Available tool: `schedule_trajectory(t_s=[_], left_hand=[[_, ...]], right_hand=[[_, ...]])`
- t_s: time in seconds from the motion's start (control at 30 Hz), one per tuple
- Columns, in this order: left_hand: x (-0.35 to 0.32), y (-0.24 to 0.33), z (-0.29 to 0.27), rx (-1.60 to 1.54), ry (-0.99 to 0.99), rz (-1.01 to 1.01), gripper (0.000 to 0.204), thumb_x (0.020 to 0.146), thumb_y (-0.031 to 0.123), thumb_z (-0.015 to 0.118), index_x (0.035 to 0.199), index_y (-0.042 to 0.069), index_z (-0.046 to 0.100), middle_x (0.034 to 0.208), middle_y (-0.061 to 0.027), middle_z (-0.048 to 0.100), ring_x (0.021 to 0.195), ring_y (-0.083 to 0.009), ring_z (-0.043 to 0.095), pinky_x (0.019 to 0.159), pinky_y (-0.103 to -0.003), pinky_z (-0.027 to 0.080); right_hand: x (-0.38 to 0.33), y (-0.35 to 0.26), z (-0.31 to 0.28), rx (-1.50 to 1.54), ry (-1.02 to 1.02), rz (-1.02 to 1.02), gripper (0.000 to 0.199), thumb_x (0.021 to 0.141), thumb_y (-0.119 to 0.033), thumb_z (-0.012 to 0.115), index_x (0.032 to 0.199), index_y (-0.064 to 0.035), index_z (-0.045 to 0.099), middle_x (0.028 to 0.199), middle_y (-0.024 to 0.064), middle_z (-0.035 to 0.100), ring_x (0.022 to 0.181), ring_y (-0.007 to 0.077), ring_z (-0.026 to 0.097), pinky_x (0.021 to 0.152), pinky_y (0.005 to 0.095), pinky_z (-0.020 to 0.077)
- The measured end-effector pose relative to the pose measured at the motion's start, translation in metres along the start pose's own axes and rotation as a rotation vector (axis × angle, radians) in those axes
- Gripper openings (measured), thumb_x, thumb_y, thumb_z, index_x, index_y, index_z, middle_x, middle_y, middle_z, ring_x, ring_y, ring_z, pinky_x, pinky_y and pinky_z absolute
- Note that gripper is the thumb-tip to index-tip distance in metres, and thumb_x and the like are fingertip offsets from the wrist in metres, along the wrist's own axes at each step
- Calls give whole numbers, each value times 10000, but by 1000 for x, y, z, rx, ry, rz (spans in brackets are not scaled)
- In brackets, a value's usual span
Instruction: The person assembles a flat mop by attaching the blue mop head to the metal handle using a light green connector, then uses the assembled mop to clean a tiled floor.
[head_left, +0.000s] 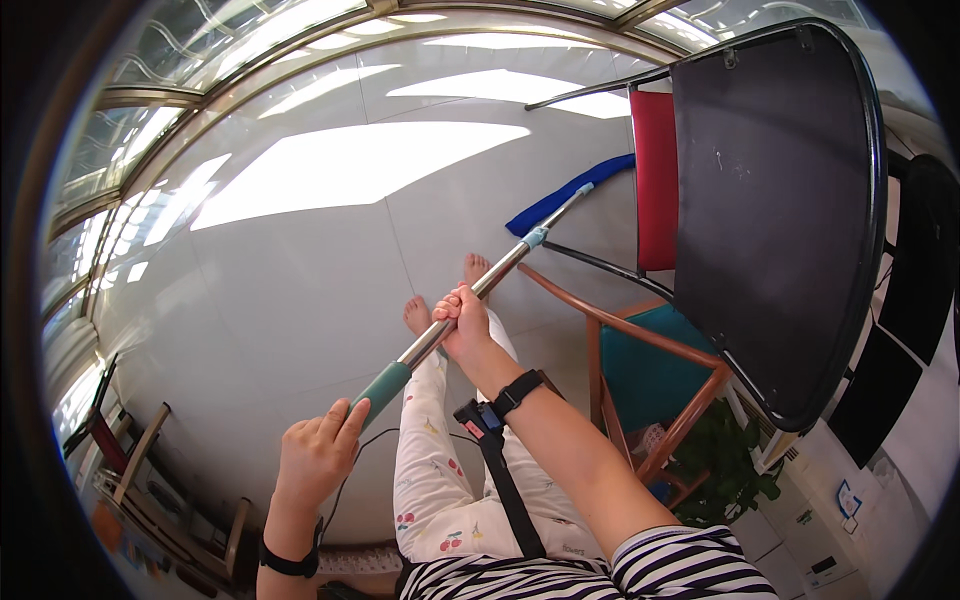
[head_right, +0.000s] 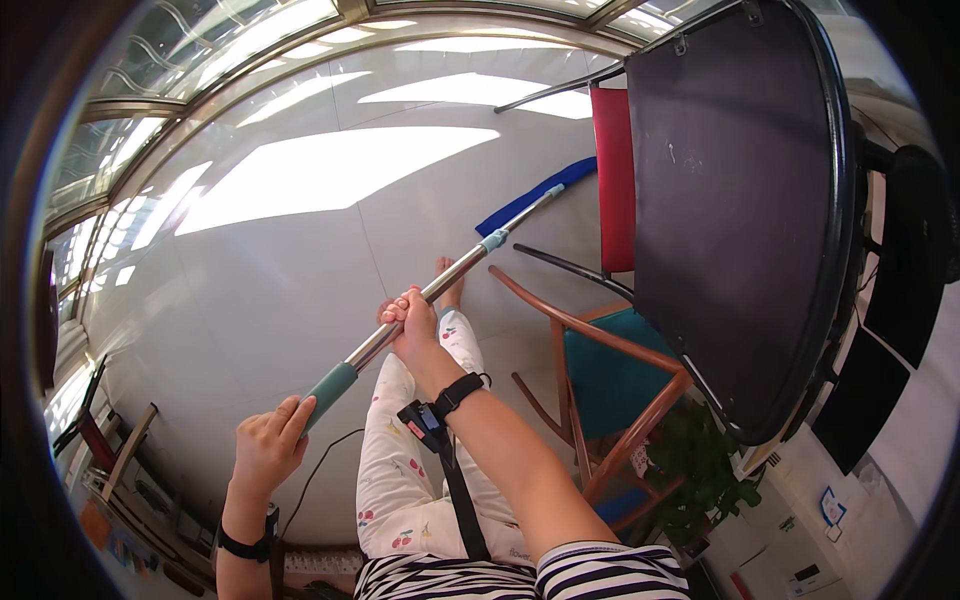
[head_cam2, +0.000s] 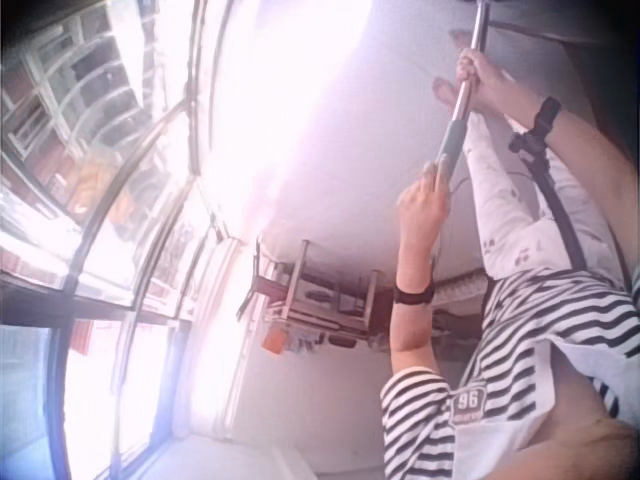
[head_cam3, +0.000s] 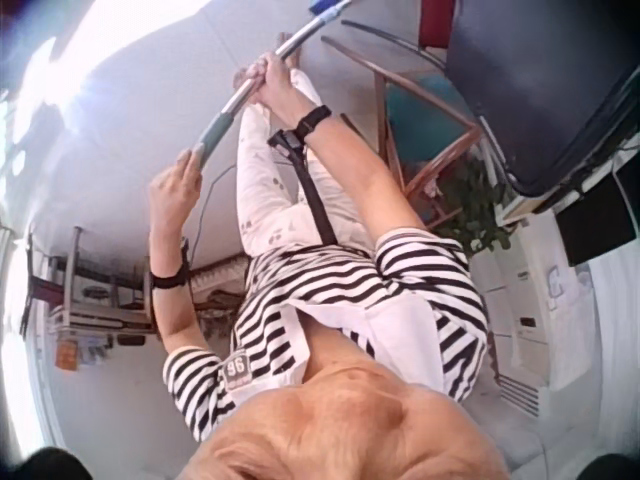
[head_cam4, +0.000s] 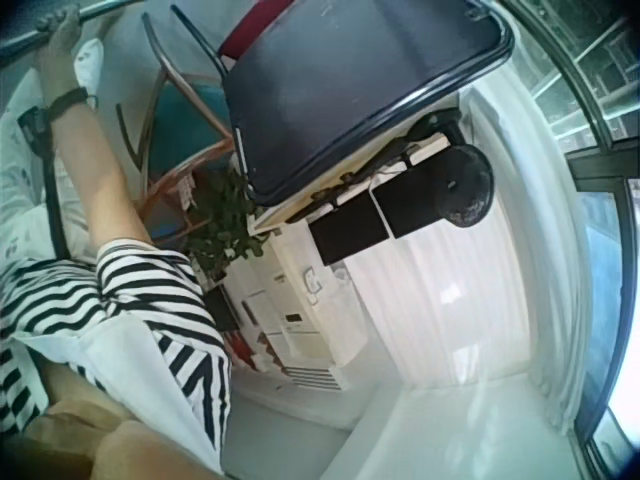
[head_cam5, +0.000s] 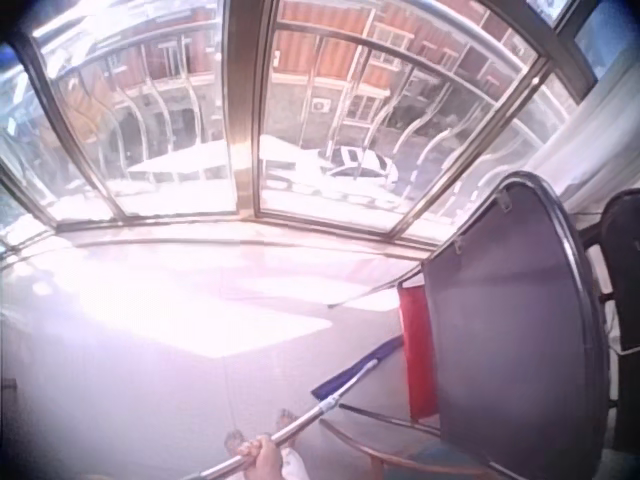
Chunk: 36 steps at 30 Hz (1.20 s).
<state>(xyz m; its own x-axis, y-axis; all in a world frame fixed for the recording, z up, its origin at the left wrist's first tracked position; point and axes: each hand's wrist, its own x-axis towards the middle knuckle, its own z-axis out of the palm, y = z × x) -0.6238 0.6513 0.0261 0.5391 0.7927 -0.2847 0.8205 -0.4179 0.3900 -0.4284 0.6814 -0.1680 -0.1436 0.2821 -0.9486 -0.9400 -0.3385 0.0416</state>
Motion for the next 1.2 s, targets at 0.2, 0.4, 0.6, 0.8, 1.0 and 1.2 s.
schedule_trajectory(t_s=[0.2,0.4,0.6,0.8,1.0,1.2], left_hand=[[111,17,68,-14,-287,-63,553,698,54,564,1229,117,423,734,-67,554,524,-150,562,457,-250,464],[259,36,145,-96,-279,32,552,703,40,571,1223,120,404,711,-86,579,620,-194,615,507,-256,490],[305,-19,159,-197,-233,-95,371,692,38,583,1044,153,563,660,-50,598,623,-198,608,559,-300,491],[192,-35,185,-380,-173,-281,491,688,44,587,1153,183,511,677,-53,589,608,-217,595,565,-316,481],[102,-33,159,-314,-158,-358,545,657,51,606,1173,191,501,676,-43,558,528,-195,572,496,-307,465],[-13,-23,124,-470,-100,-561,564,601,63,634,1145,172,529,668,-55,550,526,-226,552,486,-322,452]], right_hand=[[53,-110,-22,107,-33,-283,97,779,-51,467,729,-102,401,530,-37,377,420,44,351,422,168,381],[123,-248,-37,35,-61,-503,320,900,-233,373,621,-83,331,525,0,380,459,69,415,459,175,444],[183,-279,2,-216,118,-490,243,851,-114,337,611,-87,304,507,10,348,457,113,380,457,228,378],[180,-187,-2,-482,195,-452,160,799,-62,368,654,-71,300,517,19,355,420,118,356,432,266,384],[146,-111,-14,-480,167,-349,104,804,-79,382,764,-82,285,554,20,364,407,101,351,400,260,380],[78,5,-21,-695,263,-274,261,847,-99,412,1039,-129,237,659,40,389,437,94,398,404,278,421]])
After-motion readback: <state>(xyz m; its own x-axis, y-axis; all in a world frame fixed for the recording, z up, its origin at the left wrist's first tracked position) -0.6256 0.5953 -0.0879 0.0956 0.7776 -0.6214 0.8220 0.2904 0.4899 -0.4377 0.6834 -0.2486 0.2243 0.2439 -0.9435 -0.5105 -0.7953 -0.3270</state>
